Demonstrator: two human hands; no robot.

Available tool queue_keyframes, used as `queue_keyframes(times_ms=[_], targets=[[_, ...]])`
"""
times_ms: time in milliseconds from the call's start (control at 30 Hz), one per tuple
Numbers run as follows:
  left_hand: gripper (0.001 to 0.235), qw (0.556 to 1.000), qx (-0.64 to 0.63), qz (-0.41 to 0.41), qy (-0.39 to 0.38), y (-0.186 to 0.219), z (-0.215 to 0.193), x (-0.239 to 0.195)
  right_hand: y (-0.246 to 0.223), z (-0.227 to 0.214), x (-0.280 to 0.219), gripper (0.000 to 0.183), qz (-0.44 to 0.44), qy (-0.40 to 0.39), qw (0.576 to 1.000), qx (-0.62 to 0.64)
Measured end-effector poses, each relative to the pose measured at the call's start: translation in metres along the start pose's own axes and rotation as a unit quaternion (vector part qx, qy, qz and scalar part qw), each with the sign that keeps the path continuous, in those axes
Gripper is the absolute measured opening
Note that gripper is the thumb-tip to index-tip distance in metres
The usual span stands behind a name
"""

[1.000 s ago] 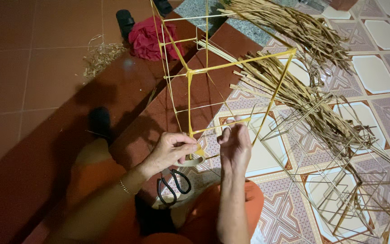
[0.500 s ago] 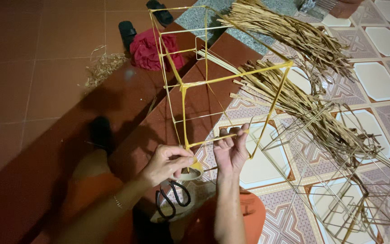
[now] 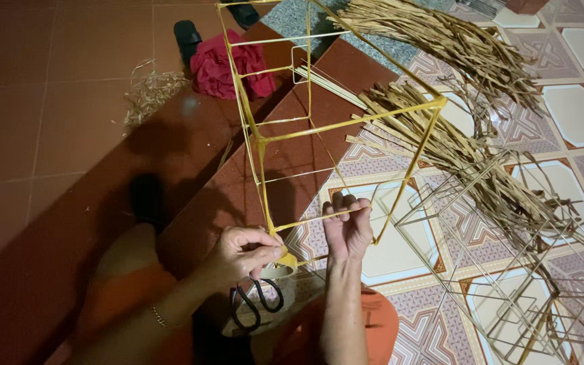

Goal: The person assembles a rectangular frame using thin bamboo sticks and yellow tape. They wrap tape around the joints to secure the structure, occasionally using scissors to cut the tape. The person adjusts the frame's alignment throughout the process.

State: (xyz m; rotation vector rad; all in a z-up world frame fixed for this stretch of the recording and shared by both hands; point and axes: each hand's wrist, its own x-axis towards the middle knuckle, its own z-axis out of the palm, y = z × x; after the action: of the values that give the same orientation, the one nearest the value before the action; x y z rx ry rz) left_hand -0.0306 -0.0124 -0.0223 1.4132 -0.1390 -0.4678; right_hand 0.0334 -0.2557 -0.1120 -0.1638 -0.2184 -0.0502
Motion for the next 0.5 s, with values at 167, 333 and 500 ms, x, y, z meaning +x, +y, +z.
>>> queue_keyframes(times_ms=[167,333,500], targets=[[0.016,1.0,-0.009,-0.016,0.003,0.0,0.0,0.001,-0.007,-0.01,-0.003,0.012,-0.032,0.017,0.995,-0.09],[0.017,0.999,0.031,0.01,-0.007,0.005,-0.001,0.0,-0.005,0.003,-0.005,0.014,-0.06,0.032,0.99,-0.121],[0.018,0.999,0.02,0.039,-0.019,0.007,0.003,0.003,0.014,0.043,-0.011,0.031,0.009,0.112,0.992,-0.05]])
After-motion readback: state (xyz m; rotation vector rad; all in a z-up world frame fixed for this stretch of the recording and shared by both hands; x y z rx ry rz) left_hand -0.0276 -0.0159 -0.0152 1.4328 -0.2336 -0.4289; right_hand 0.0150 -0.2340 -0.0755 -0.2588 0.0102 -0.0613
